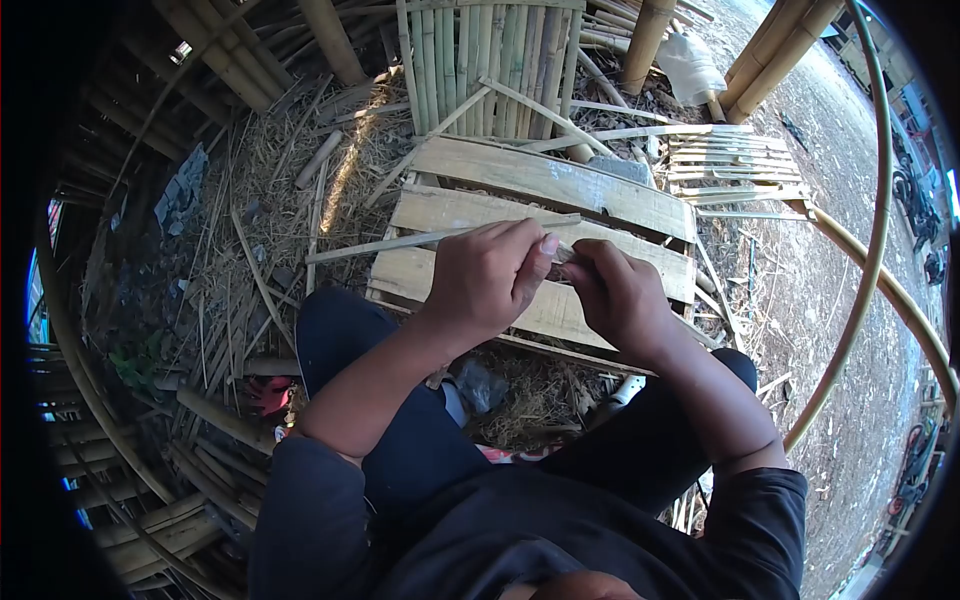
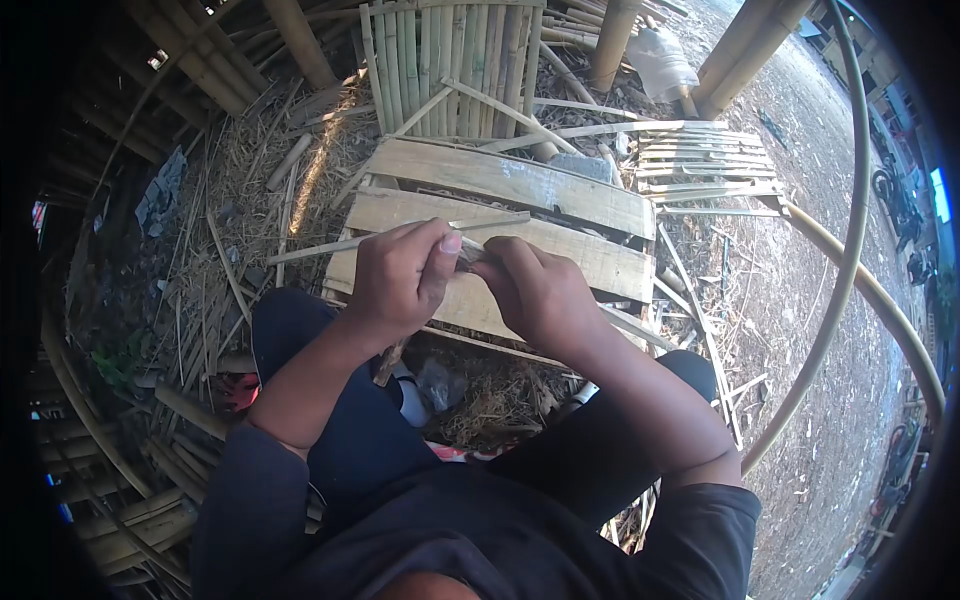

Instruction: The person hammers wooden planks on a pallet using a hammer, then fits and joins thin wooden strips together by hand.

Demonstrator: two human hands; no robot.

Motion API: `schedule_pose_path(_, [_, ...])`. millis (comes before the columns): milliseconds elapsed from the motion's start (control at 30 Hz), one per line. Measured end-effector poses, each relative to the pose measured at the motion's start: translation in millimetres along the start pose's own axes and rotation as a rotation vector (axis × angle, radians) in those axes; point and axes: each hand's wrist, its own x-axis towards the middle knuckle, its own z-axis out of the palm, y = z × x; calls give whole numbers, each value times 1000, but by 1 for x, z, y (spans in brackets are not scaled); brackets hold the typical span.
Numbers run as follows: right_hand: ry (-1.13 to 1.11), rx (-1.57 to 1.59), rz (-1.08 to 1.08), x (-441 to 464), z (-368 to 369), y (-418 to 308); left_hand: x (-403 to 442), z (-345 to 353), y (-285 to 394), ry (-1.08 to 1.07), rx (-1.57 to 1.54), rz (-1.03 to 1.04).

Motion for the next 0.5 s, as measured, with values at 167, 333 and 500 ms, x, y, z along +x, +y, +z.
schedule_pose_path(167, [-6, 17, 17, -1, 1, -1, -5, 5, -3, -43, -214, -149])
schedule_pose_path(333, [-29, 73, 40, 1, -4, -2, -6, 4, -2, -97, -363, -264])
schedule_pose_path(500, [-16, 59, 26, -1, -3, -1, -6, 4, -3, -146, -612, -353])
